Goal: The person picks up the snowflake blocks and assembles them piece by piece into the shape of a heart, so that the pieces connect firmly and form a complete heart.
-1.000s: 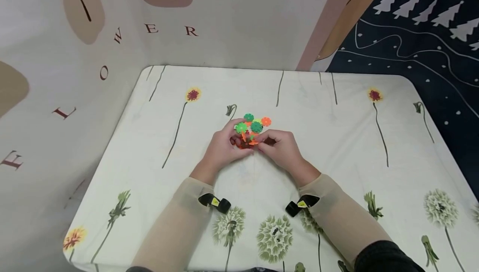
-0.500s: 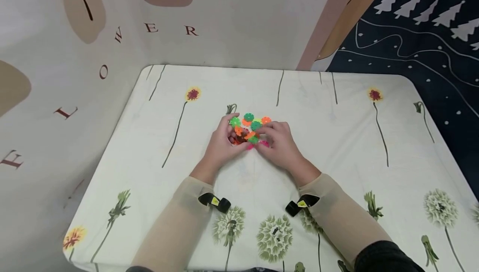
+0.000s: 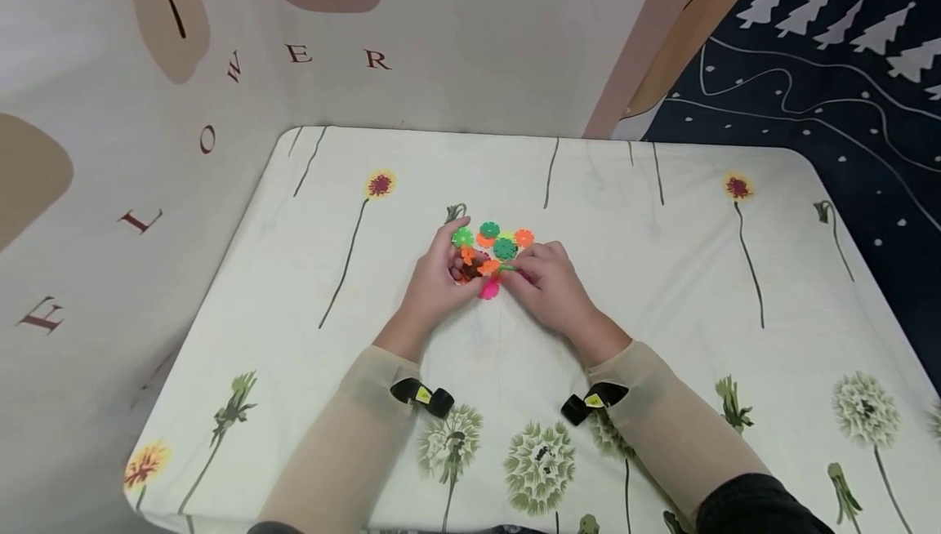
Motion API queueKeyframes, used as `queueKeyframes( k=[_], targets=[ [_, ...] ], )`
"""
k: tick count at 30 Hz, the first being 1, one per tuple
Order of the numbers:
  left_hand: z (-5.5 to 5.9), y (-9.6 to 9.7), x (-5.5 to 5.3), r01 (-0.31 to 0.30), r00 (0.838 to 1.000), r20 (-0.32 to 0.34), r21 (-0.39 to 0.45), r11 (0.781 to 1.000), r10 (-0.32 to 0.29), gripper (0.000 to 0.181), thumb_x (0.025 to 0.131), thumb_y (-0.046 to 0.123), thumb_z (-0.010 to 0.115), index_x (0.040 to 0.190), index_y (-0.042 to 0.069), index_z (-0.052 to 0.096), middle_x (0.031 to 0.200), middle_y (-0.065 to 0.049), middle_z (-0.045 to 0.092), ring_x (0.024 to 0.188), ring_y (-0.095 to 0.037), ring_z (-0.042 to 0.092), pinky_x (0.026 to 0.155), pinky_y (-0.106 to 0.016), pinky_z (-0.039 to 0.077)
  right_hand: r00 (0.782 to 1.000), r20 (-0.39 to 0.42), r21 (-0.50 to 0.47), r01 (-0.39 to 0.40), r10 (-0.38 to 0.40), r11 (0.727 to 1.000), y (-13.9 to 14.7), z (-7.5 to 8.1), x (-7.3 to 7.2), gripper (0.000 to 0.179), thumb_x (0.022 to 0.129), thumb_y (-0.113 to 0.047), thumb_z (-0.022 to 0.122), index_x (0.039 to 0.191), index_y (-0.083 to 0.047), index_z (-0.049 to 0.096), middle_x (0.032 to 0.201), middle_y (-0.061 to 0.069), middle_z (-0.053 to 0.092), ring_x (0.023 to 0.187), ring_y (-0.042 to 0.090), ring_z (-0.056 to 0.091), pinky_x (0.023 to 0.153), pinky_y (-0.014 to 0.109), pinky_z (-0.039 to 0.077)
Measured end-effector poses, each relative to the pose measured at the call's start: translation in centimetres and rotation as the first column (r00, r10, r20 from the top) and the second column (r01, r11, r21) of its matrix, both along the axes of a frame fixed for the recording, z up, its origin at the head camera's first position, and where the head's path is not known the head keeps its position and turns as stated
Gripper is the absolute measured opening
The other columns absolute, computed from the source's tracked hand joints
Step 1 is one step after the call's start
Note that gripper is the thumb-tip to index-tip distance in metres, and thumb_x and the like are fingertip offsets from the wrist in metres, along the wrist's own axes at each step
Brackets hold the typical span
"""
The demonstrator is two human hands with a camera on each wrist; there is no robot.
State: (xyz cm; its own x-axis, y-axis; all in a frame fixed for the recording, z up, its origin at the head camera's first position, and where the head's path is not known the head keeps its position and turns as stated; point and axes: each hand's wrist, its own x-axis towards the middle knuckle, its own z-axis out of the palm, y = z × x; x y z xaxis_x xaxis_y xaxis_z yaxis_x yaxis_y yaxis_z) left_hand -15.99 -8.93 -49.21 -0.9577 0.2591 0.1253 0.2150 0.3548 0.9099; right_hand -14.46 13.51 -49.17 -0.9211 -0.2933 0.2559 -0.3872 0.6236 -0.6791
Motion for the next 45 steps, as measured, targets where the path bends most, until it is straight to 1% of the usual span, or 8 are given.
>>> queueKeyframes(
  k=[3,6,12,18,26,36,40,45],
  targets=[
    [0.11,0.09,0.05,-0.006,1.000,0.005,-0.011,1.000,0.006,0.091,0.087,0.002,0.086,0.163,0.019,0.037,0.087,-0.006,0.055,0.081,-0.023,0.054,0.071,-0.028,0.050,0.997,0.030,-0.094,0.079,-0.077,0.992,-0.03,0.11,0.10,0.016,0.103,-0.016,0.074,0.113,-0.006,0.081,0.095,0.003,0.069,0.098,0.024,0.054,0.082,0.038,0.046],
    [0.19,0.13,0.09,-0.010,1.000,0.009,-0.012,1.000,0.010,0.092,0.087,0.001,0.086,0.163,0.020,0.037,0.088,-0.007,0.056,0.081,-0.024,0.054,0.071,-0.028,0.050,0.992,0.035,-0.199,0.127,-0.122,0.972,-0.09,0.20,0.27,0.024,0.101,-0.011,0.075,0.124,-0.005,0.078,0.091,0.006,0.066,0.089,0.023,0.056,0.075,0.032,0.049],
    [0.17,0.16,0.10,-0.016,1.000,-0.016,-0.029,0.999,0.015,0.091,0.087,0.001,0.087,0.162,0.018,0.038,0.086,-0.007,0.055,0.079,-0.023,0.054,0.069,-0.028,0.050,0.997,0.023,-0.328,0.076,-0.073,0.942,-0.20,0.10,0.51,0.027,0.099,-0.005,0.077,0.126,-0.005,0.078,0.089,0.004,0.063,0.080,0.020,0.058,0.068,0.024,0.050],
    [0.16,0.09,0.09,-0.011,0.999,-0.034,-0.047,0.999,0.009,0.089,0.087,0.005,0.089,0.161,0.020,0.041,0.085,-0.005,0.058,0.077,-0.022,0.055,0.069,-0.029,0.052,0.999,-0.010,-0.363,0.039,-0.046,0.931,-0.19,-0.01,0.50,0.027,0.098,-0.004,0.077,0.126,-0.005,0.078,0.086,0.004,0.065,0.079,0.019,0.058,0.068,0.025,0.050],
    [0.34,0.04,0.12,-0.003,1.000,-0.014,-0.037,0.999,0.002,0.091,0.087,0.005,0.089,0.162,0.025,0.041,0.075,-0.003,0.061,0.072,-0.021,0.058,0.069,-0.029,0.053,0.998,-0.034,-0.401,0.026,-0.043,0.916,-0.17,-0.13,0.38,0.028,0.098,-0.001,0.077,0.126,-0.005,0.078,0.087,0.005,0.067,0.074,0.019,0.059,0.067,0.022,0.050],
    [0.35,0.00,0.15,0.032,0.999,-0.014,-0.012,0.999,-0.032,0.093,0.084,0.010,0.093,0.162,0.018,0.042,0.067,-0.002,0.059,0.065,-0.021,0.059,0.066,-0.033,0.054,0.997,-0.071,-0.414,-0.014,-0.016,0.910,-0.08,-0.29,0.27,0.028,0.094,0.002,0.080,0.122,0.000,0.078,0.083,0.005,0.068,0.067,0.018,0.057,0.065,0.021,0.048],
    [0.31,-0.01,0.11,0.030,0.999,-0.015,-0.033,0.999,-0.031,0.095,0.084,0.012,0.094,0.163,0.021,0.041,0.067,-0.001,0.060,0.066,-0.020,0.060,0.068,-0.033,0.055,0.998,-0.055,-0.425,-0.013,-0.012,0.905,-0.14,-0.14,0.27,0.028,0.094,0.002,0.081,0.122,0.001,0.078,0.080,0.006,0.069,0.066,0.018,0.056,0.063,0.021,0.047],
    [0.12,-0.11,0.02,0.031,0.999,-0.033,-0.056,0.998,-0.033,0.097,0.083,0.014,0.095,0.164,0.017,0.041,0.064,0.002,0.061,0.065,-0.019,0.061,0.069,-0.032,0.055,0.999,-0.036,-0.425,-0.005,-0.011,0.905,-0.16,0.02,0.38,0.029,0.093,0.001,0.082,0.122,0.000,0.079,0.081,0.006,0.071,0.066,0.016,0.058,0.063,0.021,0.048]
  ],
)
